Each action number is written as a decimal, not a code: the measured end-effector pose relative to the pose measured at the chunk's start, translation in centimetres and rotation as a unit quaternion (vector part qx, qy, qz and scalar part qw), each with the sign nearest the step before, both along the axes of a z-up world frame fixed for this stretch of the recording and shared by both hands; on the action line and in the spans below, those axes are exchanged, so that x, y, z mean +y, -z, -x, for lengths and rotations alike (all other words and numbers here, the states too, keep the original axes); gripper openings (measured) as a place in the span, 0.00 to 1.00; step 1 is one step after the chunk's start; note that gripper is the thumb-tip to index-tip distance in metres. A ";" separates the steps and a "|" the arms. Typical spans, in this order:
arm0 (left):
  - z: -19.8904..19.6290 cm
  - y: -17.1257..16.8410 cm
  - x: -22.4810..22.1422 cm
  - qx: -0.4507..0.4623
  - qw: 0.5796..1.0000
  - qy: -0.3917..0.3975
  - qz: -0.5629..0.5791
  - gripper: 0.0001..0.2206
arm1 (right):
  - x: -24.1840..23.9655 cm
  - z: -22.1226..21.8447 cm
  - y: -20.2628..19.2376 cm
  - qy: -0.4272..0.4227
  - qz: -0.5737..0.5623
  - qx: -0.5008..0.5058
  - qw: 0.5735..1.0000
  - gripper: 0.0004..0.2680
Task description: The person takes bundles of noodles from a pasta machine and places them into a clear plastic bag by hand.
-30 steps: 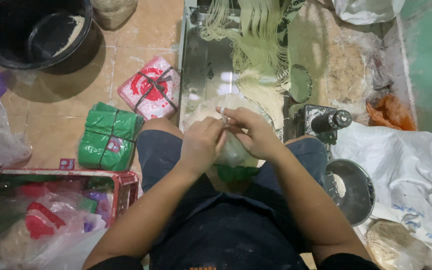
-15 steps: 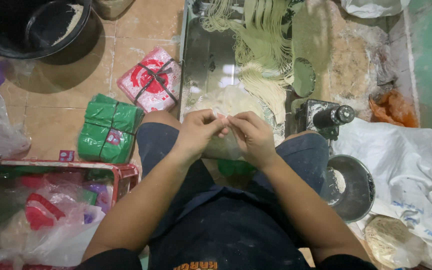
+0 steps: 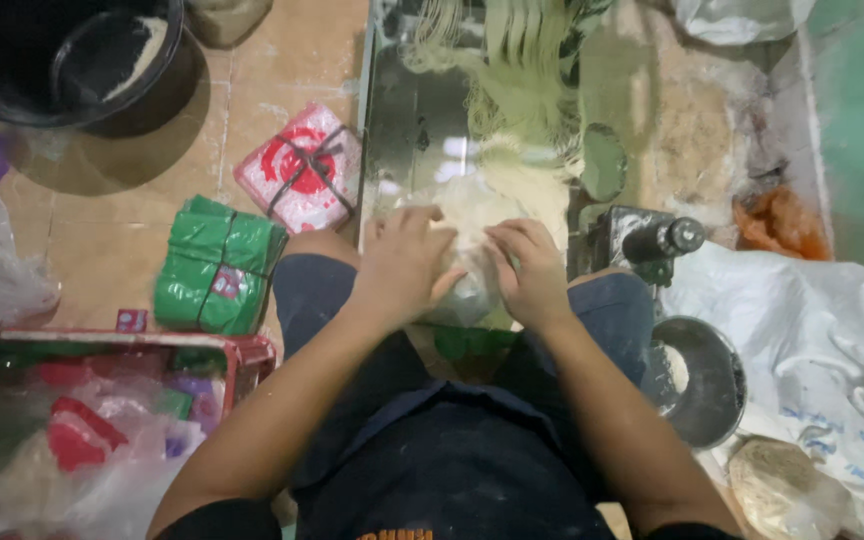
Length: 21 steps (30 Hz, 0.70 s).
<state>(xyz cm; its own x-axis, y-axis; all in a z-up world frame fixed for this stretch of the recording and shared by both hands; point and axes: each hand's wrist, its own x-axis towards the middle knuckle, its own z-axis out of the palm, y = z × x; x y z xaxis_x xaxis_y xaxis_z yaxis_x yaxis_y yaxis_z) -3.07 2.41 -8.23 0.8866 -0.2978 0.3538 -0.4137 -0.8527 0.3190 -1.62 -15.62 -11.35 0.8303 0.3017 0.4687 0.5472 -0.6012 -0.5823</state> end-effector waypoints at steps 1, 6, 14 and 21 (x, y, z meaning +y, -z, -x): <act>-0.6 -0.4 -0.3 0.066 0.996 0.030 -0.053 0.15 | -0.2 0.2 -0.4 0.023 -0.018 0.015 0.999 0.05; -2.8 4.9 -1.2 -0.059 0.994 0.061 -0.071 0.06 | -1.7 2.2 3.6 0.147 -0.092 0.118 0.978 0.13; -3.9 5.8 -2.7 0.009 0.986 0.105 -0.126 0.13 | 0.4 3.0 6.3 0.233 -0.598 0.595 0.483 0.25; -5.3 4.8 -4.8 0.255 0.965 0.061 0.005 0.11 | 0.0 2.9 9.4 0.252 -0.539 0.606 0.529 0.28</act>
<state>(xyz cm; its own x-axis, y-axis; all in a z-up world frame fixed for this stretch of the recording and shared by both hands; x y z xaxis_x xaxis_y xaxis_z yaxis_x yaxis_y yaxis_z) 2.28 -2.40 -12.99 0.9045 -0.4106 -0.1157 -0.2984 -0.8028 0.5162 -4.50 -15.66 -20.79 0.5662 -0.0011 -0.8243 -0.6910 0.5447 -0.4753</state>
